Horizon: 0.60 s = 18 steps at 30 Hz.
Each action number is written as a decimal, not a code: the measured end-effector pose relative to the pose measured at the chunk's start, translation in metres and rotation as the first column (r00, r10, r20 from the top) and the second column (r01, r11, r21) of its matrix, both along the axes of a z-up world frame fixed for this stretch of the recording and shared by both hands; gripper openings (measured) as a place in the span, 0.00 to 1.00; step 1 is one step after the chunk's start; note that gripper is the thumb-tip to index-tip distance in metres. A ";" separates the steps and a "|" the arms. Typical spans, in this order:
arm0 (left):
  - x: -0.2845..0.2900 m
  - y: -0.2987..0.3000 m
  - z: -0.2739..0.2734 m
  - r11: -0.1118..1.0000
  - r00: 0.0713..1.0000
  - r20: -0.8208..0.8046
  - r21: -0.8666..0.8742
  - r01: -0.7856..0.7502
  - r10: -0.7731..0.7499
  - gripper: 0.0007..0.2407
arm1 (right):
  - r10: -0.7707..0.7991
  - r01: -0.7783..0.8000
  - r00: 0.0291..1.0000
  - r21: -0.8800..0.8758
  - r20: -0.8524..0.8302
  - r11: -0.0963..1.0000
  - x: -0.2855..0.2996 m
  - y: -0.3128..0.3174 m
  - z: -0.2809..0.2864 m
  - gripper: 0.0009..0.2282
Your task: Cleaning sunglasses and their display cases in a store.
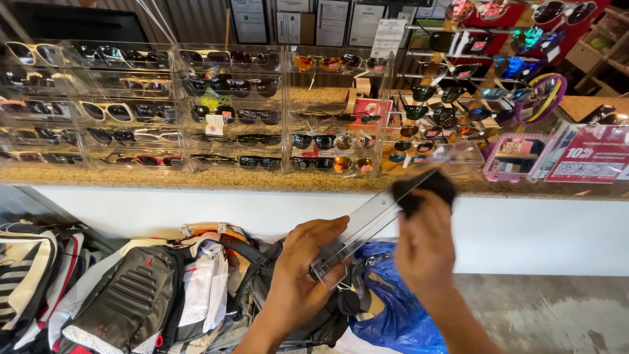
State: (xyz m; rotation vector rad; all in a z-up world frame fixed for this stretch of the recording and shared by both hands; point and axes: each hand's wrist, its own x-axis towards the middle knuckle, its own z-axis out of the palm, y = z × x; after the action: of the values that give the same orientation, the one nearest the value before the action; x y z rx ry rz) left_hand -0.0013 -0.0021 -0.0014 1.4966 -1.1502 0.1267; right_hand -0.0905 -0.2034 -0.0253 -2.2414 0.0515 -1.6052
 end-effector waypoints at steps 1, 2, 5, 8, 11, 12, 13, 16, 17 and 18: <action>0.001 -0.001 -0.001 1.000 0.999 0.053 -0.018 -0.009 0.010 0.21 | -0.016 0.003 0.992 -0.102 -0.129 0.995 0.000 0.013 0.008 0.03; 0.003 -0.002 -0.002 0.999 0.994 0.106 -0.036 -0.017 0.020 0.20 | -0.047 -0.006 0.966 -0.202 -0.253 0.979 -0.001 0.026 0.016 0.12; 0.009 -0.002 -0.003 1.000 0.995 0.101 -0.005 -0.004 0.004 0.23 | 0.226 -0.309 0.833 -0.086 -0.505 0.947 -0.012 0.053 0.038 0.05; 0.008 0.008 -0.006 0.998 0.996 0.088 0.056 -0.024 0.019 0.21 | 0.508 -0.588 0.652 0.048 -0.563 0.808 -0.004 0.017 0.041 0.10; 0.008 0.012 -0.007 0.998 0.996 0.086 0.060 -0.026 0.021 0.19 | 0.038 -0.219 0.797 -0.229 -0.603 0.949 -0.002 -0.020 0.023 0.09; 0.009 0.010 -0.009 0.998 0.996 0.086 0.057 -0.028 0.023 0.19 | 0.038 -0.220 0.797 -0.231 -0.603 0.948 -0.002 -0.015 0.022 0.09; 0.009 0.008 -0.010 0.998 0.991 0.126 0.053 -0.043 0.036 0.18 | 0.225 -0.346 0.748 -0.078 -0.625 0.935 -0.003 -0.010 0.021 0.05; 0.006 0.007 -0.006 0.997 0.981 0.193 0.064 -0.044 0.031 0.21 | 0.640 -0.581 0.525 0.314 -0.561 0.751 -0.008 0.020 0.037 0.07; 0.005 0.007 -0.004 0.997 0.975 0.223 0.076 -0.028 0.010 0.25 | 0.825 -0.651 0.351 0.518 -0.442 0.555 -0.010 0.033 0.046 0.06; 0.006 0.007 -0.006 0.997 0.974 0.225 0.076 -0.021 0.003 0.25 | 0.823 -0.648 0.358 0.516 -0.441 0.559 -0.010 0.025 0.041 0.06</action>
State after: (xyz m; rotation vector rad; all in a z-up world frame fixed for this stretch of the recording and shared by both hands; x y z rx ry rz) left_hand 0.0043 0.0048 -0.0076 1.5879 -1.3395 0.2682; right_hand -0.1003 -0.1782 0.0155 -1.9966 -0.4996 -0.2506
